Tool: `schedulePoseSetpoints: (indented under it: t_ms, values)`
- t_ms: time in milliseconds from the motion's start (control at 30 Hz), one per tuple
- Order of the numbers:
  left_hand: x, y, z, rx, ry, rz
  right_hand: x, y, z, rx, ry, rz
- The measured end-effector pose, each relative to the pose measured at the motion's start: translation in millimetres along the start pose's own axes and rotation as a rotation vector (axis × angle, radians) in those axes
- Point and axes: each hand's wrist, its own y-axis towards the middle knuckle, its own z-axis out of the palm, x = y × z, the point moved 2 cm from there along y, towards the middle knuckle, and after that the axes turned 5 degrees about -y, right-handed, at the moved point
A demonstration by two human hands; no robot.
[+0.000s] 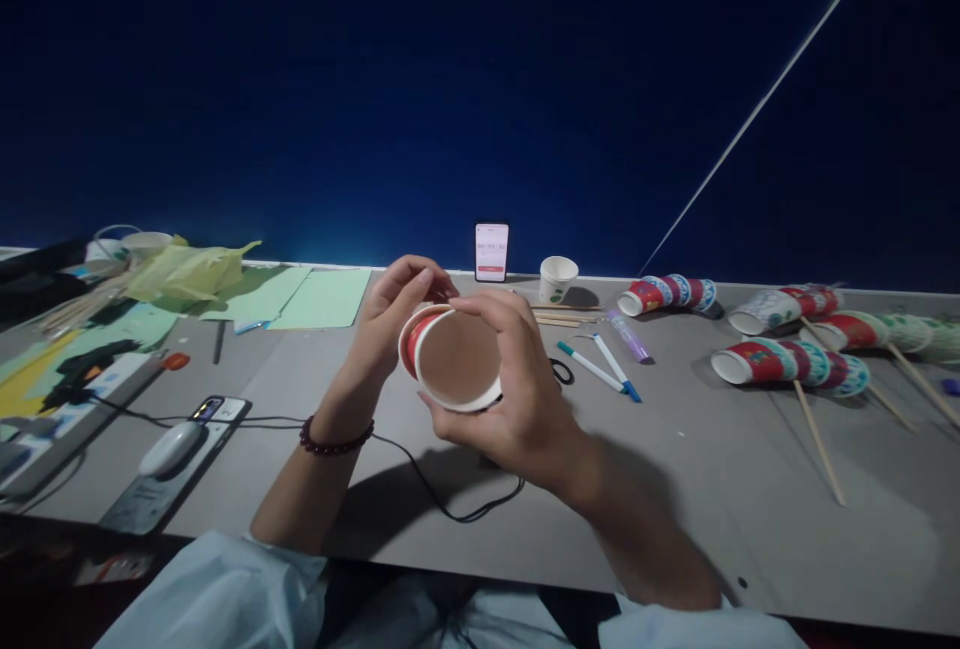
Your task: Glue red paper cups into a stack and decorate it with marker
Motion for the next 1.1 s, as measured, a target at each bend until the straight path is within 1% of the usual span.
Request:
schedulePoseSetpoints:
  t_ms: [67, 133, 200, 300, 367, 400, 467, 533, 600, 700, 767, 833, 933, 1100]
  values:
    - [-6, -1, -4.0, -0.024, 0.118, 0.125, -2, -1, -1, -0.038, -0.01, 0.009]
    - [-16, -3, -7.8, 0.001, 0.265, 0.247, -4, -3, -2, -0.098, -0.007, 0.031]
    - [-26, -6, -9.6, 0.093, 0.417, 0.356, -6, -4, -4, -0.169, -0.005, 0.064]
    - [-37, -13, -7.6, 0.266, 0.562, 0.457, -8, -5, -6, -0.262, -0.051, 0.07]
    - [-40, -17, -4.1, 0.334, 0.618, 0.483, -8, -5, -8, -0.306, -0.111, 0.03]
    - [-40, -19, -1.9, 0.365, 0.641, 0.475, -8, -5, -9, -0.323, -0.142, 0.012]
    - [-38, -21, 2.6, 0.418, 0.683, 0.425, -9, -5, -9, -0.355, -0.184, -0.001]
    - [-34, -22, 6.8, 0.439, 0.711, 0.378, -11, -5, -9, -0.377, -0.189, 0.025]
    - [-28, -23, 10.4, 0.398, 0.726, 0.388, -13, -5, -7, -0.389, -0.155, 0.051]
    - [-18, -24, 15.9, 0.272, 0.748, 0.519, -14, -4, -3, -0.391, -0.076, 0.05]
    - [-11, -24, 18.6, 0.164, 0.775, 0.585, -13, -3, -1, -0.393, -0.042, 0.031]
    - [-5, -24, 20.6, 0.099, 0.772, 0.633, -12, -2, 0, -0.401, -0.042, 0.028]
    - [0, -23, 21.2, 0.063, 0.747, 0.65, -10, -2, 2, -0.409, -0.047, 0.052]
    - [7, -19, 20.0, 0.068, 0.665, 0.658, -16, -5, 8, -0.394, -0.04, 0.072]
